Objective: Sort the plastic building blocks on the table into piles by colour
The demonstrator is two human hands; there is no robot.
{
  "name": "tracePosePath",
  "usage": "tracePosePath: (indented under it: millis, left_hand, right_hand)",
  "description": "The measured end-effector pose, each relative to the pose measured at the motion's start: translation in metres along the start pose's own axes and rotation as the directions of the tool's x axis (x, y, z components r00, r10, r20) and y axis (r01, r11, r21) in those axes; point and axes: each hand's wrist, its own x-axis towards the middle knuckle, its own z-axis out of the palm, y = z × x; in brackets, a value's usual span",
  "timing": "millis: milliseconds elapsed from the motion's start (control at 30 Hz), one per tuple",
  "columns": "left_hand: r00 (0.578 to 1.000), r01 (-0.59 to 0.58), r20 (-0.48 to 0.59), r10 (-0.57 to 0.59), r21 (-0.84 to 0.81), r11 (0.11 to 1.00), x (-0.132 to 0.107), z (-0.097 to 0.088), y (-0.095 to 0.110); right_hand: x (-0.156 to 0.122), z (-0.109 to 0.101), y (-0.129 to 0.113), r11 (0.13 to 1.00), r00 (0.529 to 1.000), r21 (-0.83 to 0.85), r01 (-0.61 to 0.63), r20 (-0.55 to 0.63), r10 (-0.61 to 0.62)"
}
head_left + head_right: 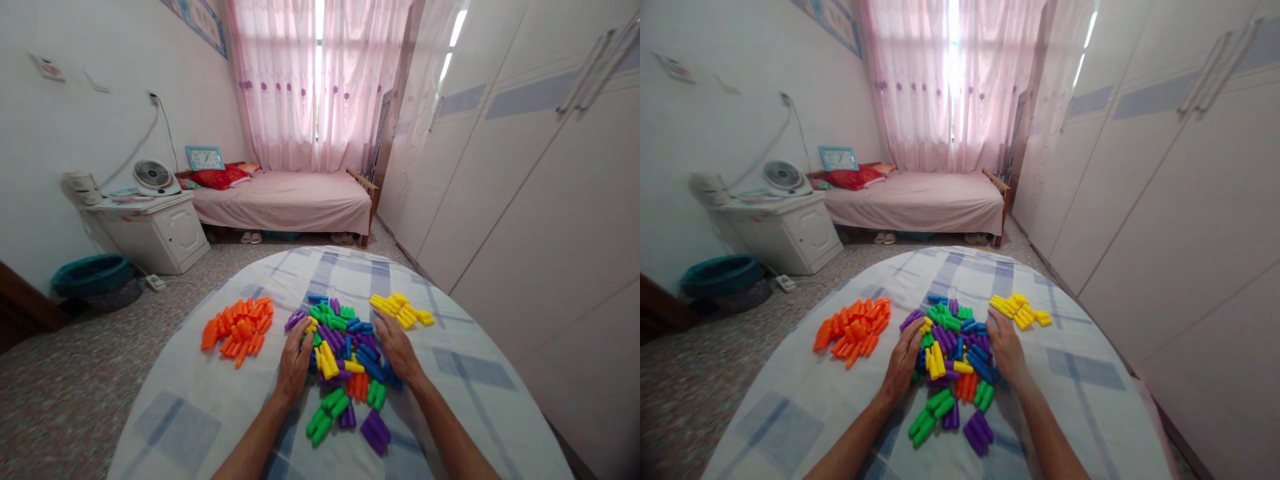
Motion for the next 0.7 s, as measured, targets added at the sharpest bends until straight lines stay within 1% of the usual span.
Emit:
tracePosePath:
  millis: [67, 133, 200, 267, 333, 367, 467, 500, 533, 600, 633, 667, 700]
  left_hand:
    - [0.999, -0.010, -0.051, 0.012, 0.024, 1.000, -0.003, -0.005, 0.000]
    - [0.993, -0.009, -0.114, 0.019, 0.082, 0.997, -0.002, -0.010, -0.002]
    - [0.986, 0.013, -0.165, 0.013, 0.160, 0.987, 0.002, -0.014, -0.009]
    - [0.984, 0.035, -0.178, 0.007, 0.231, 0.972, 0.010, -0.016, -0.016]
    - [0.988, 0.045, -0.155, -0.002, 0.275, 0.960, 0.019, -0.014, -0.020]
    - [0.993, 0.039, -0.117, -0.005, 0.286, 0.957, 0.024, -0.012, -0.020]
    - [1.000, 0.010, 0.012, -0.014, 0.279, 0.960, 0.031, -0.007, -0.013]
    - [1.000, -0.009, 0.030, 0.001, 0.280, 0.960, 0.032, -0.009, -0.009]
    - [0.999, -0.033, 0.018, 0.029, 0.297, 0.954, 0.030, -0.013, -0.005]
    - [0.988, -0.079, -0.090, 0.124, 0.399, 0.913, 0.025, -0.030, -0.001]
    - [0.970, -0.086, -0.161, 0.183, 0.478, 0.874, 0.021, -0.043, -0.002]
    - [0.943, -0.062, -0.239, 0.232, 0.559, 0.827, 0.017, -0.059, -0.004]
    - [0.914, -0.002, -0.317, 0.255, 0.623, 0.783, 0.013, -0.076, -0.008]
  right_hand:
    - [-0.012, -0.013, 0.007, 0.996, 0.989, 0.037, -0.082, -0.121, 0.086]
    - [-0.025, -0.019, 0.014, 0.984, 0.963, 0.063, -0.165, -0.205, 0.175]
    - [-0.038, -0.019, 0.019, 0.969, 0.929, 0.095, -0.230, -0.275, 0.247]
    - [-0.046, -0.016, 0.022, 0.954, 0.898, 0.125, -0.272, -0.323, 0.298]
    - [-0.049, -0.014, 0.024, 0.952, 0.893, 0.125, -0.280, -0.329, 0.306]
    - [-0.050, -0.014, 0.025, 0.953, 0.897, 0.121, -0.278, -0.322, 0.303]
    - [-0.049, -0.015, 0.029, 0.957, 0.909, 0.116, -0.265, -0.301, 0.288]
    - [-0.049, -0.015, 0.031, 0.958, 0.911, 0.120, -0.260, -0.298, 0.285]
    - [-0.050, -0.016, 0.032, 0.958, 0.912, 0.125, -0.257, -0.295, 0.284]
    - [-0.050, -0.017, 0.035, 0.956, 0.912, 0.133, -0.260, -0.290, 0.289]
    - [-0.050, -0.017, 0.035, 0.956, 0.914, 0.132, -0.264, -0.282, 0.291]
    - [-0.050, -0.018, 0.036, 0.956, 0.918, 0.124, -0.267, -0.270, 0.291]
    - [-0.050, -0.018, 0.035, 0.957, 0.922, 0.110, -0.268, -0.258, 0.288]
